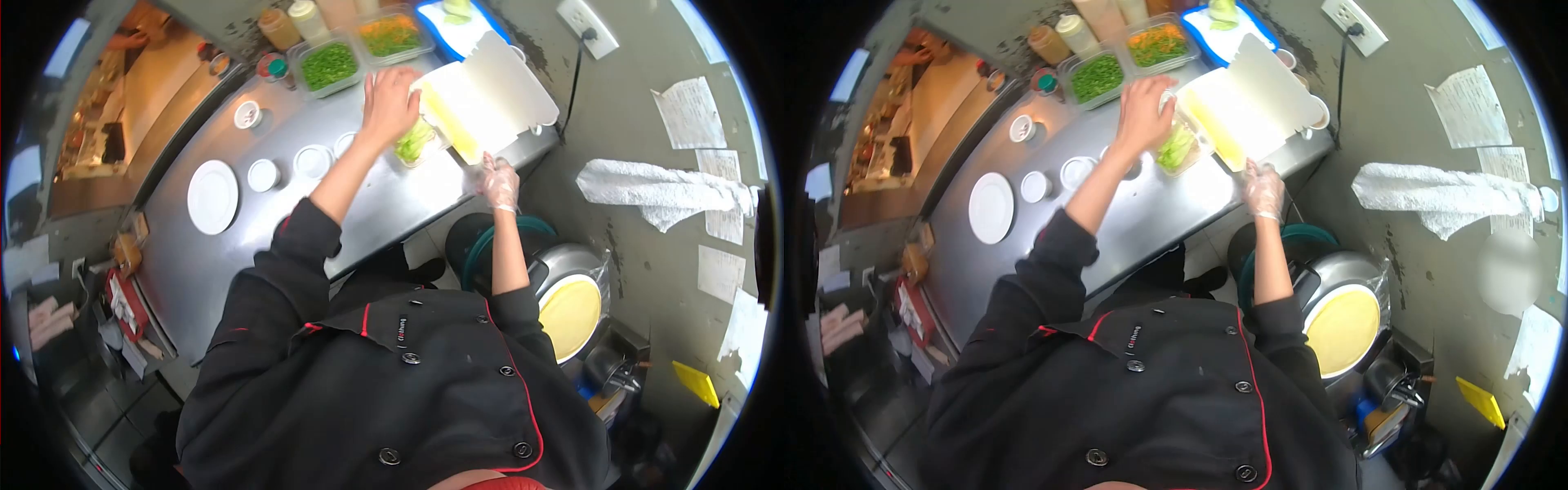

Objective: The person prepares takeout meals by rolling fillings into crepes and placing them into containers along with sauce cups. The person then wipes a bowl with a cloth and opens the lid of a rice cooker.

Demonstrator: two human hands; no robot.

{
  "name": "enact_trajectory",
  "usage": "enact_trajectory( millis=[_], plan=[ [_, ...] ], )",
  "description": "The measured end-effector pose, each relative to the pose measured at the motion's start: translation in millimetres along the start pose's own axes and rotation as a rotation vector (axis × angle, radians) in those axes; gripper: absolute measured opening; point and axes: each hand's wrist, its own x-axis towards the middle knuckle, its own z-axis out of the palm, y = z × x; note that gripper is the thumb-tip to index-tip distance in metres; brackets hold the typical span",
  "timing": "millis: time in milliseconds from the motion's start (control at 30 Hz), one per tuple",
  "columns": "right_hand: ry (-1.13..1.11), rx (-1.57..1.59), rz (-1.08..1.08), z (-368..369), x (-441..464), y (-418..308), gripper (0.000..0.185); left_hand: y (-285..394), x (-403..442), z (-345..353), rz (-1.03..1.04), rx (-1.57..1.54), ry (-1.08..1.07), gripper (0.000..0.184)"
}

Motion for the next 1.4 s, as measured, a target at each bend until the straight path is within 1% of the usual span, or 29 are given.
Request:
enact_trajectory(
  millis=[33,67,100,167,200,267,300,467,567,600,700,733,800,900,933,967,1000,1033,1100,1133,1200,1233,1267,1300,1367,1400],
  plan=[
    [-0.047,-0.058,0.036,-12.9,-11.6,-6.0,0.055,9.2,-22.2,-12.9,0.012,-0.077,0.056,0.03],
    [-0.138,-0.104,0.035,-31.6,-28.3,-18.3,0.059,17.1,-48.5,-22.9,-0.029,-0.111,0.06,0.031],
    [-0.07,-0.19,-0.093,-29.6,-37.0,-2.2,0.059,24.3,-77.2,-31.2,-0.068,-0.145,0.067,0.032],
    [-0.125,-0.193,-0.168,-50.3,-70.5,-6.5,0.052,40.3,-133.8,-48.6,-0.133,-0.071,0.05,0.038],
    [-0.156,-0.203,-0.22,-64.4,-90.2,-14.1,0.05,34.7,-151.7,-52.9,-0.194,0.012,0.089,0.043],
    [-0.183,-0.211,-0.299,-74.0,-117.9,-7.5,0.045,21.2,-187.5,-67.5,-0.318,0.172,0.155,0.052],
    [-0.181,-0.21,-0.332,-75.6,-128.3,0.1,0.043,11.5,-198.4,-75.9,-0.382,0.201,0.161,0.057],
    [-0.228,-0.187,-0.567,-78.6,-166.4,26.2,0.037,-51.8,-207.8,-127.4,-0.661,0.42,0.204,0.08],
    [-0.323,-0.126,-0.632,-81.8,-184.8,29.7,0.035,-105.8,-215.6,-138.3,-0.689,0.444,0.122,0.088],
    [-0.35,-0.13,-0.661,-80.3,-189.7,34.3,0.036,-121.9,-214.0,-142.8,-0.669,0.408,0.061,0.099],
    [-0.381,-0.129,-0.699,-82.1,-208.7,40.4,0.037,-142.6,-197.9,-148.6,-0.641,0.414,-0.108,0.111],
    [-0.375,-0.102,-0.702,-84.3,-214.2,42.0,0.038,-140.3,-190.0,-146.2,-0.562,0.374,-0.156,0.114],
    [-0.336,-0.057,-0.635,-87.5,-224.5,43.7,0.038,-125.0,-171.3,-144.3,-0.396,0.288,-0.252,0.12],
    [-0.285,-0.029,-0.534,-85.6,-237.5,43.5,0.038,-92.5,-148.3,-133.5,-0.137,0.219,-0.394,0.125],
    [-0.27,-0.034,-0.517,-82.5,-241.1,41.8,0.037,-83.9,-143.4,-128.8,-0.13,0.251,-0.381,0.111],
    [-0.257,-0.039,-0.505,-80.4,-244.4,38.7,0.037,-89.5,-139.9,-125.7,-0.165,0.211,-0.445,0.104],
    [-0.311,-0.076,-0.492,-79.6,-244.5,34.0,0.037,-97.6,-132.4,-123.2,-0.199,0.172,-0.51,0.098],
    [-0.308,-0.091,-0.517,-76.7,-243.7,29.4,0.037,-103.6,-128.4,-122.2,-0.231,0.135,-0.573,0.091],
    [-0.301,-0.117,-0.567,-70.4,-242.2,21.6,0.037,-112.5,-131.5,-123.2,-0.189,0.126,-0.498,0.078],
    [-0.268,-0.078,-0.61,-69.2,-241.7,14.8,0.038,-109.1,-130.3,-127.0,-0.166,0.123,-0.461,0.072],
    [-0.205,-0.019,-0.631,-62.9,-237.2,-2.8,0.04,-101.0,-129.5,-134.7,-0.168,0.088,-0.437,0.072],
    [-0.173,0.01,-0.637,-59.2,-235.0,-11.0,0.04,-88.6,-131.6,-141.9,-0.169,0.068,-0.43,0.072],
    [-0.191,0.058,-0.612,-49.7,-230.1,-14.9,0.044,-66.2,-134.7,-146.5,-0.118,0.013,-0.431,0.072],
    [-0.278,0.331,-0.432,-38.4,-229.7,-22.2,0.046,-40.1,-141.2,-145.6,-0.07,-0.039,-0.432,0.072],
    [-0.437,0.872,-0.058,-13.7,-230.3,-38.6,0.049,7.2,-161.1,-127.7,0.105,-0.168,-0.433,0.073],
    [-0.535,1.021,0.047,-2.4,-226.4,-38.3,0.049,40.7,-167.8,-124.4,0.078,-0.221,-0.506,0.072]
  ],
)
